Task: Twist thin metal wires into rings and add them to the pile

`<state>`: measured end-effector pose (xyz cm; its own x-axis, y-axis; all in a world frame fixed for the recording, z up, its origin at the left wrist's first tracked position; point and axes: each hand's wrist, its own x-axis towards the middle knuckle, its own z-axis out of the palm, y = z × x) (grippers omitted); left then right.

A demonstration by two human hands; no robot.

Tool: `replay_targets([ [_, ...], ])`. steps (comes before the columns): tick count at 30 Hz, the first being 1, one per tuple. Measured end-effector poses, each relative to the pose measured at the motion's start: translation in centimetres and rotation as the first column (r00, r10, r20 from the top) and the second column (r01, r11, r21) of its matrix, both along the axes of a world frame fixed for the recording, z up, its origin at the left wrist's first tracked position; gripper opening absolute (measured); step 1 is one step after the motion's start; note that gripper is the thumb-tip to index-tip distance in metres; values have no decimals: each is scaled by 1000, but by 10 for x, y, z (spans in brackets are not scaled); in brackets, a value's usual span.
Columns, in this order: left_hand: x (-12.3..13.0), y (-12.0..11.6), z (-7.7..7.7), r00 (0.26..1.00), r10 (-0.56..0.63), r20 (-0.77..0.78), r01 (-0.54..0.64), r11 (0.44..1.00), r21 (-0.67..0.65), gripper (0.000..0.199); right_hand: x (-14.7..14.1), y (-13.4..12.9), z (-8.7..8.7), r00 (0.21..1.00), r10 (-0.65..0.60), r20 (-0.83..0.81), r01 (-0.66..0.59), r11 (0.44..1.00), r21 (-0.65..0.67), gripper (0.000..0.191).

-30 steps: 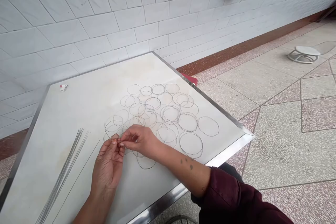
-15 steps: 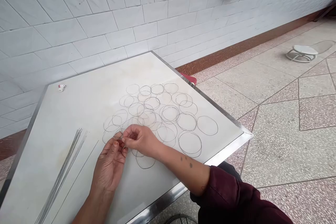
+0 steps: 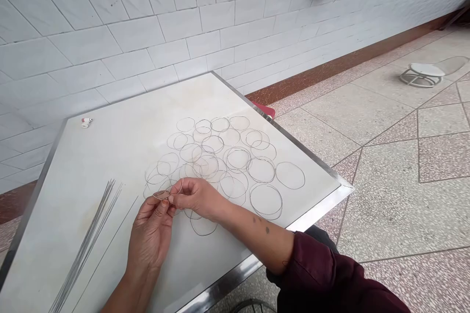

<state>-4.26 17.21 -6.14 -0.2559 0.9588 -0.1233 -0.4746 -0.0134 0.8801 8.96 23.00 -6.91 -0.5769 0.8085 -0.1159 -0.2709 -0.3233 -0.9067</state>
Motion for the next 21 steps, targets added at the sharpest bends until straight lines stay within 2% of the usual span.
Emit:
replay_targets([
  [4,1,0,1,1000,15,5,-15,1000,21,13,0,0,2,1000,10,7,-10,1000,-1,32],
  [11,2,3,2,993,94,75,-93,996,-15,19,1,0,7,998,27,-54,-28,1000,-11,30],
  [16,1,4,3,989,120,87,-118,993,-28,21,0,-1,9,1000,-24,-18,24,999,-21,35],
  [21,1,3,4,982,129,140,-123,991,-54,22,0,-1,8,1000,-2,8,2,996,-84,38],
])
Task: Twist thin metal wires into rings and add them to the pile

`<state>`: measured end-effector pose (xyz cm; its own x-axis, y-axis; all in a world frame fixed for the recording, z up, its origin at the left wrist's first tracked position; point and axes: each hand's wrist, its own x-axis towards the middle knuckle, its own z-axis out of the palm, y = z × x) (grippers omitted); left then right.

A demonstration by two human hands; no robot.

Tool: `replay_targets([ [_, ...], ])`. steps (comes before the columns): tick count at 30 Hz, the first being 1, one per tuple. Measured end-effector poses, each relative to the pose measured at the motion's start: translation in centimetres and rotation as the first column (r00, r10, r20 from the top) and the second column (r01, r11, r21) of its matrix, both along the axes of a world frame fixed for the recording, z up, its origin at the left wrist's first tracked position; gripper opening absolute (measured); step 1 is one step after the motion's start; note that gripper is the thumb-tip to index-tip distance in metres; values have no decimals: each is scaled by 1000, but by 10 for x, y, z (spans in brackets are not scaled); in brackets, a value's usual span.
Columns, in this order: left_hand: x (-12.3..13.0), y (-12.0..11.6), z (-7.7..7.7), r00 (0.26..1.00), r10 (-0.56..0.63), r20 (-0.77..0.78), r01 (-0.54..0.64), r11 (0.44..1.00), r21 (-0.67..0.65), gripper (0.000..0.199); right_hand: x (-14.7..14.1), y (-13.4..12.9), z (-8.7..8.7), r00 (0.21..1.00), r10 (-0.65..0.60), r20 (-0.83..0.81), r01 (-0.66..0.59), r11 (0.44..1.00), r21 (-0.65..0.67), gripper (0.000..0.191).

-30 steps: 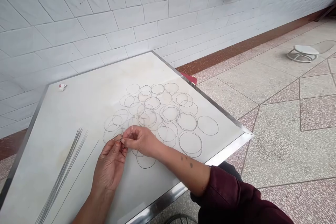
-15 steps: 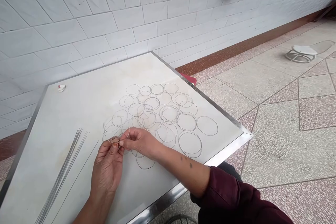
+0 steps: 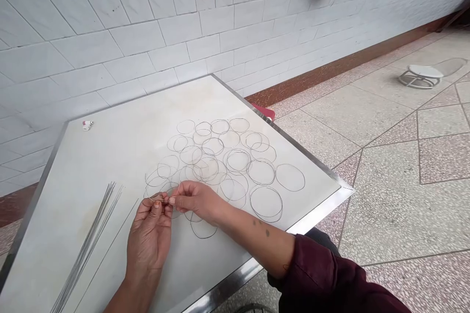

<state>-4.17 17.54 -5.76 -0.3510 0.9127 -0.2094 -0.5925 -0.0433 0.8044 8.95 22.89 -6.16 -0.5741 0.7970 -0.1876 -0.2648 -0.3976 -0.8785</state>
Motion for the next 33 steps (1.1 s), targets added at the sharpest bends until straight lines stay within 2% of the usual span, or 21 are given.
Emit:
replay_targets([
  [6,-4,0,-3,1000,14,9,-14,1000,-5,18,1,1,-5,998,-22,-62,13,992,-128,38],
  [14,-6,0,1,998,-20,-53,22,999,32,20,0,0,-5,999,-18,-47,11,990,-144,38],
  [18,-9,0,1,995,-30,-93,31,1000,5,22,2,0,-4,999,-13,-50,6,989,-149,39],
  [23,-13,1,-2,996,-57,-67,55,998,-28,21,4,2,-2,997,-13,-70,1,986,-164,36],
  [29,-13,3,0,999,-33,-17,33,999,18,20,7,3,1,990,-19,-139,-15,972,-234,35],
  [33,-14,2,1,999,-34,-22,34,999,1,19,7,3,-2,986,-4,-165,-38,967,-251,33],
])
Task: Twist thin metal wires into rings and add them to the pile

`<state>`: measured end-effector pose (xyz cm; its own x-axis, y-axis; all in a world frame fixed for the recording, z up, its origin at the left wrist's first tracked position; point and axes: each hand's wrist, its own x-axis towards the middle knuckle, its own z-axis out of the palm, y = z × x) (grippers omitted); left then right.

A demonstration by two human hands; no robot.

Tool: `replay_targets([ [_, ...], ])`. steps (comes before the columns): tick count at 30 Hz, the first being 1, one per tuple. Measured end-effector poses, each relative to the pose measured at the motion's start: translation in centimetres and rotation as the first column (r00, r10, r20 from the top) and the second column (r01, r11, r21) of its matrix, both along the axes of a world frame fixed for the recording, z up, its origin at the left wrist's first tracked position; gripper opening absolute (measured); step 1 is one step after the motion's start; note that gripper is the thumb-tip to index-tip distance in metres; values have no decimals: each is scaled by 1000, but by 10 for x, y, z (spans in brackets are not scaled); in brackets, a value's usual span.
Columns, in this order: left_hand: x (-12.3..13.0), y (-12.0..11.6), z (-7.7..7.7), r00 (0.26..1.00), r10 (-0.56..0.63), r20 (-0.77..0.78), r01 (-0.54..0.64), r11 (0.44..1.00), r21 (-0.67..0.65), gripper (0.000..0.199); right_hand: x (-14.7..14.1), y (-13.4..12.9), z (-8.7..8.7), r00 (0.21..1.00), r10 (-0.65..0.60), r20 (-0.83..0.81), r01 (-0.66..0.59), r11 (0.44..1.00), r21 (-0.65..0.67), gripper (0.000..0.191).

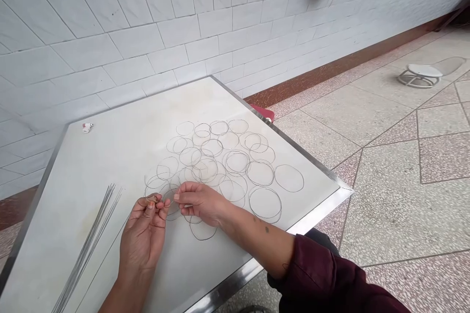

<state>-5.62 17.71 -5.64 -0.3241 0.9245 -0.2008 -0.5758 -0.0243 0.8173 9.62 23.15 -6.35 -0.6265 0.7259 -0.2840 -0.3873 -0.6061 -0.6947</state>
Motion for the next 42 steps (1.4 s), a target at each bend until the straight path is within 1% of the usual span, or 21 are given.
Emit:
replay_targets([
  [5,-6,2,4,998,-42,-54,40,999,-34,23,2,3,-2,1000,3,-4,-3,1000,-14,35],
  [8,-9,3,7,989,-128,-75,123,990,-69,24,6,8,-2,1000,1,-3,-1,1000,0,35],
  [12,-9,1,9,961,-259,-101,249,963,-105,24,14,15,-1,999,31,29,-34,992,119,34],
  [15,-7,0,10,942,-316,-113,302,945,-127,24,15,18,0,996,6,93,-29,970,240,35],
  [17,-7,0,10,936,-331,-119,315,939,-135,24,15,18,-1,990,-28,135,-15,951,309,36],
  [19,-6,0,11,934,-338,-120,320,936,-144,24,14,19,-2,985,-52,165,-9,938,347,36],
  [25,-5,0,15,937,-341,-71,324,928,-182,27,15,20,-2,971,-86,223,-5,925,379,33],
  [27,-5,0,16,938,-342,-46,329,926,-187,28,16,20,-2,972,-96,215,9,928,373,33],
  [29,-5,0,16,936,-352,-30,341,921,-187,28,16,20,-2,980,-80,181,12,937,349,32],
  [32,-5,0,15,934,-358,-20,348,919,-186,27,17,20,-2,996,-21,88,-3,964,265,30],
  [36,-5,-1,14,929,-370,-18,360,915,-182,25,18,20,-2,999,30,-37,-26,992,120,26],
  [39,-5,-1,14,926,-378,-15,370,912,-180,24,19,20,-2,995,44,-93,-42,999,27,23],
  [42,-6,-1,13,924,-382,-11,374,911,-176,23,20,21,-3,989,59,-137,-63,998,-24,20],
])
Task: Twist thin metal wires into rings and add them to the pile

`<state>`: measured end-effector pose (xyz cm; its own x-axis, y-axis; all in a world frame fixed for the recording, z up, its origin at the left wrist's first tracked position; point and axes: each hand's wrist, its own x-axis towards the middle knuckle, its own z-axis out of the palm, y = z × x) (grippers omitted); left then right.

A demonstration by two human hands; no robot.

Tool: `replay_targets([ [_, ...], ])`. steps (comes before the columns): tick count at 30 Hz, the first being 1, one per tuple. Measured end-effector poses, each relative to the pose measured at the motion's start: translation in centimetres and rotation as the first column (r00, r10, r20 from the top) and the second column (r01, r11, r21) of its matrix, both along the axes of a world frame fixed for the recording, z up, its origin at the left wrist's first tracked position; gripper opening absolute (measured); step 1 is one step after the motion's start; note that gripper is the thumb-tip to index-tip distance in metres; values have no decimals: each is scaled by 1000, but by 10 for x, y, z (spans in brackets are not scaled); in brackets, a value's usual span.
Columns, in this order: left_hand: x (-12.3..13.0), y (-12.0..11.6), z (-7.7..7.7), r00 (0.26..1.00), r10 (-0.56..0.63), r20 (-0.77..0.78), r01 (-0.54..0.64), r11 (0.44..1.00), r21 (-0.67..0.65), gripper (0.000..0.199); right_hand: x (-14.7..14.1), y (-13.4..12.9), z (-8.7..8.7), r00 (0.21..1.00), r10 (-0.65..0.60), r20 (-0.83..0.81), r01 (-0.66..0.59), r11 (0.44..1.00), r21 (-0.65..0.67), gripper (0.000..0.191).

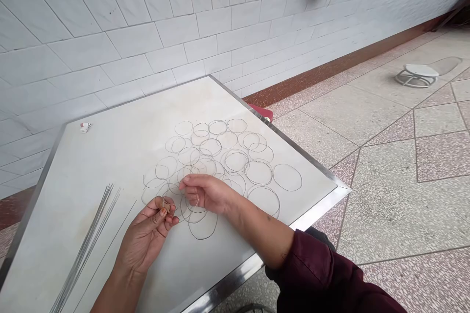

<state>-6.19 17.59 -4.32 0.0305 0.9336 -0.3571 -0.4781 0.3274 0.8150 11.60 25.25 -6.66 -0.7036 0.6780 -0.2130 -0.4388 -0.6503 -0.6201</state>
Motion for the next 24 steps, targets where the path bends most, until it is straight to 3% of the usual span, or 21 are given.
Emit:
replay_targets([
  [6,-2,0,-1,999,5,48,-5,1000,-4,20,3,2,-1,995,69,-75,-76,992,-96,22],
  [17,0,0,1,995,51,84,-50,999,-18,24,3,2,-4,996,88,-19,-87,996,17,24],
  [24,0,1,0,993,74,93,-71,997,-36,26,6,3,0,994,99,-52,-101,994,-39,23],
])
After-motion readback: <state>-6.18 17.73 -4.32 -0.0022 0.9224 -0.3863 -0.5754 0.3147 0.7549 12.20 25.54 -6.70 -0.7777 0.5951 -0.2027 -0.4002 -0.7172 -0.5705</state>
